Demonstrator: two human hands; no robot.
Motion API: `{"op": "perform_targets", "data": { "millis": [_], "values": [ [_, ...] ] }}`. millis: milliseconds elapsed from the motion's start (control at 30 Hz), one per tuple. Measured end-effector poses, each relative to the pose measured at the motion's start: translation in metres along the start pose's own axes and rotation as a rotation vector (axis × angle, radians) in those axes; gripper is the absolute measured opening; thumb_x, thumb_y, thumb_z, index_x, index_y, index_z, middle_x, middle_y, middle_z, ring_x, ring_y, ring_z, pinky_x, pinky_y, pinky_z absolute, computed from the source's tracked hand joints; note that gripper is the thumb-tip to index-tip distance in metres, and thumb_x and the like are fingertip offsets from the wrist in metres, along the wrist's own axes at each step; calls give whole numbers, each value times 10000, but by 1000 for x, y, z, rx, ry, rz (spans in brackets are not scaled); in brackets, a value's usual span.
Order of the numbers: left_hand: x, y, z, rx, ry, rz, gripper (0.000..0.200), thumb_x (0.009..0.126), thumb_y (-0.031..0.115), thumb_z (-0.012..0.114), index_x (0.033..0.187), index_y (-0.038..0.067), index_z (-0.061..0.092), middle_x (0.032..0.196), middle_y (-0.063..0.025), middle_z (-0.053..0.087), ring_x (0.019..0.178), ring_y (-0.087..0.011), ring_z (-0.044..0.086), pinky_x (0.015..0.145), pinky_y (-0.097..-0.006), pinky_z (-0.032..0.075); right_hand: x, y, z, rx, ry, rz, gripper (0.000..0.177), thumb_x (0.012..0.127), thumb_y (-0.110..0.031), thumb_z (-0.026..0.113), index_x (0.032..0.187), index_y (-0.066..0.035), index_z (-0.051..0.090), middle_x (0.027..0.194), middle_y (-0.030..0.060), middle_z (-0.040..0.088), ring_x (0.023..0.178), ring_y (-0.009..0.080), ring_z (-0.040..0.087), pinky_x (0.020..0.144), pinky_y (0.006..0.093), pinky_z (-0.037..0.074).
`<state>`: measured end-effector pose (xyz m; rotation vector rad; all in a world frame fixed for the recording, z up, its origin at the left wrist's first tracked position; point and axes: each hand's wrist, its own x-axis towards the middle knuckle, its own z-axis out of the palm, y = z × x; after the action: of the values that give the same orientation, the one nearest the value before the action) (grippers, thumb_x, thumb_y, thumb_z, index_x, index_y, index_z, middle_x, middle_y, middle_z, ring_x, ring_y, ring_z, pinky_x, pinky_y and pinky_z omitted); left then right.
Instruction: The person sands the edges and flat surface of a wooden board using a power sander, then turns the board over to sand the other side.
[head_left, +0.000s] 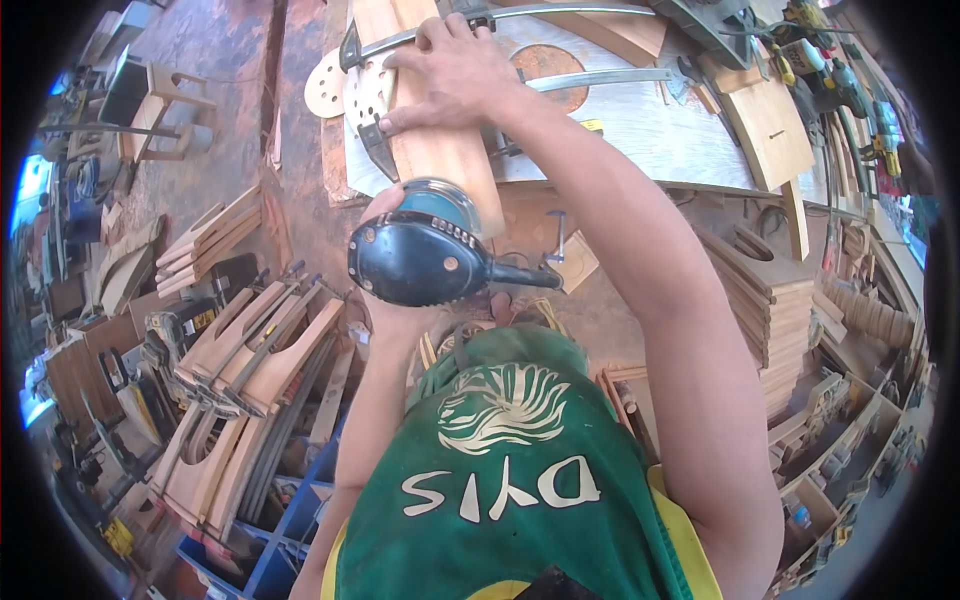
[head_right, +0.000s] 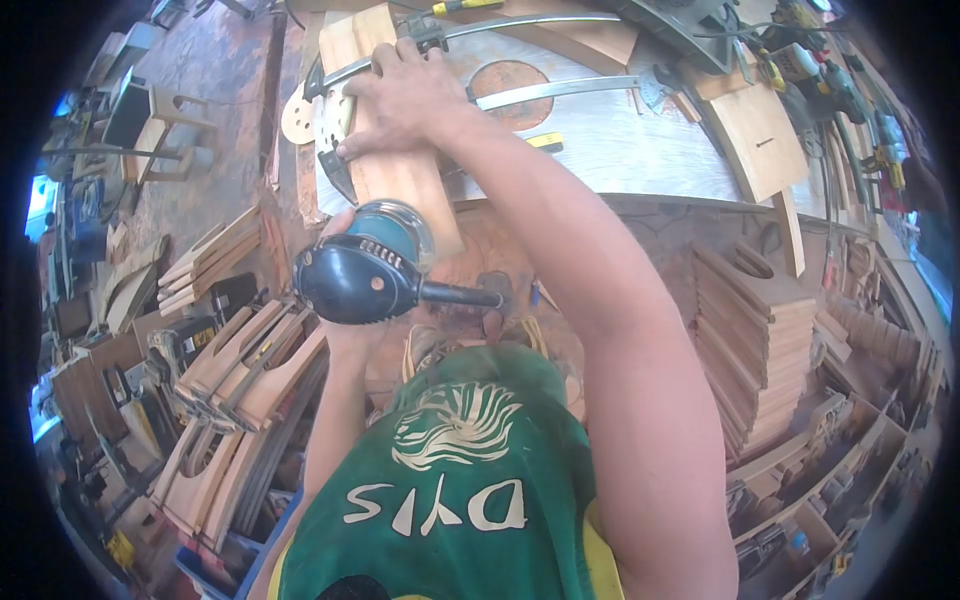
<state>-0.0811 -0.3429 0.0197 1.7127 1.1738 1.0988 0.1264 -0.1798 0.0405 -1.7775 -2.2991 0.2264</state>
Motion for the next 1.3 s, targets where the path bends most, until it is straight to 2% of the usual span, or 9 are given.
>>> {"op": "perform_targets", "data": {
  "millis": [233, 300, 333, 500, 633, 733, 867, 967, 1300],
  "values": [
    [10, -7, 5, -113, -44, -138, 837, 756, 152, 950, 1461, 19, 518, 1417, -135, 602, 1309, -228, 603, 1123, -406, 493, -19, -20, -17, 192, 41, 0, 870, 830, -844, 680, 1459, -243, 670, 1422, 203, 589, 1406, 398, 495, 1134, 588, 399],
    [9, -19, 12, -291, -35, -191, 776, 808, 172, 922, 1454, 23, 519, 1415, -133, 597, 1306, -217, 599, 1109, -410, 499, -64, -48, -56, 652, -67, -76, 800, 896, -766, 683, 1477, -216, 650, 1385, 233, 603, 1342, 428, 550, 1087, 604, 457],
    [9, -36, 20, -433, -10, -230, 746, 835, 190, 907, 1452, 27, 520, 1414, -134, 595, 1308, -211, 595, 1105, -415, 501, -94, -74, -80, 526, -108, -82, 791, 884, -687, 736, 1493, -193, 626, 1371, 230, 599, 1287, 426, 581, 1001, 588, 523],
    [23, -6, 9, 15, -158, -11, 738, 824, 303, 896, 1438, 76, 556, 1432, -118, 599, 1363, -296, 574, 1200, -538, 398, -148, -130, -87, 154, 12, 78, 796, 769, -416, 905, 1471, -200, 600, 1316, 179, 559, 1129, 431, 629, 804, 516, 629],
    [79, 18, -49, 394, -636, 356, 757, 772, 307, 905, 1419, 76, 586, 1439, -123, 617, 1377, -364, 562, 1234, -589, 337, -159, -138, -76, 157, 75, 268, 747, 754, -308, 912, 1422, -203, 595, 1333, 167, 564, 1082, 415, 645, 811, 506, 625],
    [159, 6, -76, 261, -646, 386, 692, 782, 184, 895, 1406, 55, 626, 1308, -165, 697, 1284, -381, 609, 1151, -448, 444, -165, -152, -67, 141, 180, 417, 707, 777, -254, 877, 1418, -199, 586, 1314, 172, 571, 1094, 426, 650, 803, 503, 621],
    [282, -47, -30, 485, -364, 609, 812, 889, 512, 803, 1504, 48, 550, 1508, -180, 592, 1430, -379, 517, 1219, -545, 363, -167, -174, -56, 188, 271, 619, 671, 794, -204, 838, 1409, -181, 569, 1291, 182, 573, 1073, 416, 675, 799, 505, 611],
    [327, -101, 11, 753, -480, 607, 945, 905, 730, 673, 1583, 96, 495, 1639, -169, 483, 1543, -373, 408, 1253, -587, 305, -174, -198, -41, 163, 346, 770, 609, 789, -206, 849, 1344, -144, 604, 1200, 166, 608, 971, 368, 713, 782, 485, 607],
    [347, -79, 19, 836, -645, 457, 1198, 734, 902, 677, 1670, 200, 415, 1713, -157, 397, 1583, -395, 355, 1246, -596, 307, -179, -256, -16, 189, 382, 975, 552, 768, -178, 872, 1239, -65, 609, 1083, 171, 609, 926, 368, 673, 793, 446, 565]
  ]
}}
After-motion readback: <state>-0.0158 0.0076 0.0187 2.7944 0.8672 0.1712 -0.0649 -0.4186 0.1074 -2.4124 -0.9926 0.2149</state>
